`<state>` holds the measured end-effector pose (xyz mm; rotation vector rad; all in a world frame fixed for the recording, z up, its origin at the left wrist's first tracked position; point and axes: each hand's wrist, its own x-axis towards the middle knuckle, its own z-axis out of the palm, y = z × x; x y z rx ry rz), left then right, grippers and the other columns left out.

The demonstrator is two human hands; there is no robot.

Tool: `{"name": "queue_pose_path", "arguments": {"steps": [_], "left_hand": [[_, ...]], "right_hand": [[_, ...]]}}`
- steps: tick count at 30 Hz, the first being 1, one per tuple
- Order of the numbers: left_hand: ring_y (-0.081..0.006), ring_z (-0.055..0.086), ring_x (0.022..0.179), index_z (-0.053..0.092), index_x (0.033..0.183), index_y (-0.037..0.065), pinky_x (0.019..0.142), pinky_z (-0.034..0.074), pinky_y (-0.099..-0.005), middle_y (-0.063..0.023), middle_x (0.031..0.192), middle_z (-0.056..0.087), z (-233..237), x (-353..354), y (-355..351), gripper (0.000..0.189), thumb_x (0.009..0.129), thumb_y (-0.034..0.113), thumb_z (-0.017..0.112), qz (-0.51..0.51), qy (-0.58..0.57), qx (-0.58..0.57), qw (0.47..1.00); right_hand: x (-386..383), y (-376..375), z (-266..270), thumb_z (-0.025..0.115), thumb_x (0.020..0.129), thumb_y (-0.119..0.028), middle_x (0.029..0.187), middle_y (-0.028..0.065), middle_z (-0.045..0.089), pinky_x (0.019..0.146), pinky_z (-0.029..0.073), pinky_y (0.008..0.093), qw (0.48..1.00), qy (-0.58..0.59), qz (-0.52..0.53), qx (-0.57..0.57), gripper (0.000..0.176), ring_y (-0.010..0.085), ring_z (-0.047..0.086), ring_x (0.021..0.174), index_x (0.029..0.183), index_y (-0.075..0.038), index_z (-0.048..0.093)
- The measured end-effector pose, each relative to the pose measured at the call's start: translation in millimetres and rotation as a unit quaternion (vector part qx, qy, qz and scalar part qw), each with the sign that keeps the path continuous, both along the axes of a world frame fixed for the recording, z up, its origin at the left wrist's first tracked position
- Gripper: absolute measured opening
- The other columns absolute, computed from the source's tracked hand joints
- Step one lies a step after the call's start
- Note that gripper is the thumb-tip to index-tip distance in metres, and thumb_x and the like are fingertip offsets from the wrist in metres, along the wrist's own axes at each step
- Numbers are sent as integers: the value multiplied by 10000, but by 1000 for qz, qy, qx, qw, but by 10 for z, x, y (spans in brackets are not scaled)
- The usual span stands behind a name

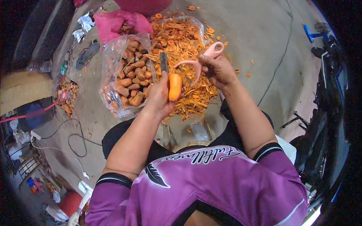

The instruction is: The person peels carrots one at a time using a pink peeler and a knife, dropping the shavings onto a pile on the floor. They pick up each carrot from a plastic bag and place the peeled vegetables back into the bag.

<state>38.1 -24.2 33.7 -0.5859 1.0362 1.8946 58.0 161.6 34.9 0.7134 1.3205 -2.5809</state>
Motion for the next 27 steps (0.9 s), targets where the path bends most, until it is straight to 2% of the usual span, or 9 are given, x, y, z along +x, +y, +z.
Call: {"name": "queue_pose_path", "arguments": {"steps": [3,6,8,11,14,18,23,25,27], "left_hand": [[-162,524,646,489,911,68,523,456,-273,-60,772,532,7,-4,-2,380,839,423,375,12,-30,4,999],[-171,522,623,470,911,72,498,456,-287,-53,740,504,85,-2,41,382,846,430,353,4,-52,5,999],[-166,518,608,469,898,79,498,454,-297,-42,714,495,168,19,58,368,845,426,359,-15,-32,11,999],[-159,513,590,465,882,77,514,457,-304,-37,710,499,-71,11,-38,356,853,412,348,-39,-24,40,998],[-188,531,681,488,856,65,586,471,-275,-64,781,529,-89,-2,-65,381,841,425,363,-36,2,21,999],[-189,535,702,494,925,49,621,473,-294,-77,819,542,-141,-16,-37,377,849,394,364,27,-37,-1,999],[-199,539,735,486,1015,32,675,469,-325,-90,872,554,-233,-11,-117,396,851,373,369,-11,-30,64,997],[-184,533,722,490,998,32,639,466,-302,-86,846,551,-155,-6,-74,395,848,378,375,-20,-31,69,997],[-161,517,670,495,975,34,579,451,-278,-72,795,541,-62,-2,-41,390,852,382,368,-21,-23,41,999]], "right_hand": [[64,-129,93,615,724,-164,583,-2,477,418,352,193,994,31,63,-87,165,71,433,459,771,-56,499],[100,-203,135,638,699,-177,587,1,484,402,347,188,985,62,162,-23,191,74,429,437,753,-55,501],[84,-175,99,645,681,-153,588,12,487,401,350,177,992,28,126,6,186,73,433,431,737,-51,500],[-40,0,-58,645,688,-140,612,20,496,420,365,179,995,13,8,103,176,72,455,479,730,-57,495],[-22,0,-11,645,695,-144,627,17,501,429,376,194,999,23,-12,28,175,79,463,501,731,-58,497],[58,-151,82,637,701,-128,603,20,527,429,386,202,995,51,71,-48,142,95,483,477,725,-38,530],[87,-218,153,654,685,-162,605,5,496,420,373,197,992,45,118,-14,195,72,445,462,749,-48,510],[91,-215,62,655,678,-152,603,9,495,422,375,198,987,61,149,-14,196,75,443,459,757,-47,510],[75,-173,62,647,680,-134,603,15,495,429,373,196,993,32,115,4,185,80,443,467,762,-41,509]]}}
